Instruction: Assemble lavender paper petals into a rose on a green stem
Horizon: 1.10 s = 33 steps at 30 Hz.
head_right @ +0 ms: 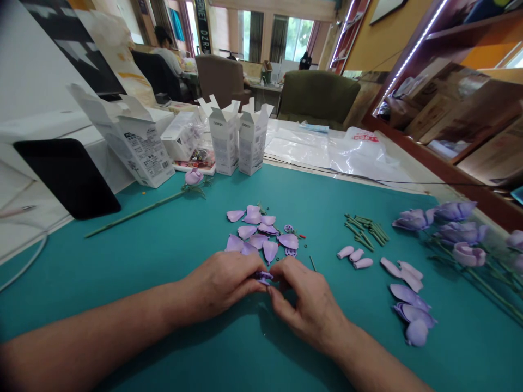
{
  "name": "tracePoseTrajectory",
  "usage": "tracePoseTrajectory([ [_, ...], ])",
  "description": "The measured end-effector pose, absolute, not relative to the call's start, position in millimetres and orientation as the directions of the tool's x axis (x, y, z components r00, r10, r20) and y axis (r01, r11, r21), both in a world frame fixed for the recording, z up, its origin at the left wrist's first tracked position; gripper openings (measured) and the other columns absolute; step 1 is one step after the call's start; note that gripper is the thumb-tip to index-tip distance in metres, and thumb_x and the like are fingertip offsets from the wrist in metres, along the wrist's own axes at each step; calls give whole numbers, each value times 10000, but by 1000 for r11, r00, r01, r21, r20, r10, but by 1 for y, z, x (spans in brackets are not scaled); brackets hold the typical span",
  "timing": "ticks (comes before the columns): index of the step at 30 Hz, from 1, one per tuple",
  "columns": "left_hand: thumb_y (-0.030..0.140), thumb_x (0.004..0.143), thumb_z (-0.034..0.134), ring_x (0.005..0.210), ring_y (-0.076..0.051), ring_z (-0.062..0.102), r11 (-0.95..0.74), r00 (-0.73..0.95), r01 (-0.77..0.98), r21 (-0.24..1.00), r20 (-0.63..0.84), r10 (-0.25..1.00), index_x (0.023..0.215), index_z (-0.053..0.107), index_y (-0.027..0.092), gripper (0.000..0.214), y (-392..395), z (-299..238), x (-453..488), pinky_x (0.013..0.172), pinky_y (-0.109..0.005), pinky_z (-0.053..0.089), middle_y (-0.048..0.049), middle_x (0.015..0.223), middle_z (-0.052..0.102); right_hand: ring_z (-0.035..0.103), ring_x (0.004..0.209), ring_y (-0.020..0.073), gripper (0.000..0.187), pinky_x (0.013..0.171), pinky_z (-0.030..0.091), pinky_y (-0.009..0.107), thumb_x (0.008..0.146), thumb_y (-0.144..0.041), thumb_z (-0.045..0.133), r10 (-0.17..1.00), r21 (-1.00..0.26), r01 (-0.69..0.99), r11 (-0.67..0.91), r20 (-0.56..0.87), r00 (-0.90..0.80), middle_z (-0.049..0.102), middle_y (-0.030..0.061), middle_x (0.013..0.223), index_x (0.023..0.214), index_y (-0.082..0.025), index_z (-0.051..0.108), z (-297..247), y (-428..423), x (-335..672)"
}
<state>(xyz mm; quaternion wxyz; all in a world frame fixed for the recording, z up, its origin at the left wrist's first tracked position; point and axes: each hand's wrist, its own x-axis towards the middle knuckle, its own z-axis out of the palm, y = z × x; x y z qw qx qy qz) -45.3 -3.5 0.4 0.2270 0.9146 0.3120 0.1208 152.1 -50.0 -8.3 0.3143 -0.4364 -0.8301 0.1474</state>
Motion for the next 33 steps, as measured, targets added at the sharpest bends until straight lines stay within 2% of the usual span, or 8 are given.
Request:
tracePoseTrajectory([
  [6,380,964,491,788,-194,612,-724,793,515,459,65,605,919,562,180,217,-3,3,-44,659,-278,395,-37,842,667,532,594,121,77,534,410,198,931,-188,439,801,-497,629,598,398,-447,557,-23,725,893,-216,500,-6,-53,152],
  [13,349,944,538,749,-155,594,-642,775,463,611,72,627,920,569,176,177,-2,4,-46,633,-238,391,-12,834,655,539,606,125,92,548,431,201,935,-185,441,821,-530,626,571,372,-433,559,-15,724,893,-210,518,-10,-51,154],
  [21,345,919,584,726,-136,576,-557,743,458,693,46,668,898,588,175,172,-2,7,-46,635,-225,386,8,800,635,533,611,127,82,550,436,195,956,-206,460,808,-527,613,588,406,-426,557,-14,730,916,-211,531,-9,-50,154],
  [26,342,918,582,745,-134,568,-552,730,417,723,96,677,891,610,171,175,-1,8,-46,662,-229,401,2,821,633,530,616,127,66,552,441,193,963,-218,469,808,-536,606,588,420,-413,552,-15,742,926,-215,524,-9,-50,155],
  [33,221,884,611,816,-143,594,-476,695,336,813,127,708,987,638,181,113,-2,6,-45,746,-249,440,-11,896,657,531,623,130,66,554,448,196,966,-223,464,823,-555,608,567,409,-395,554,-11,754,950,-213,528,-10,-50,156],
])
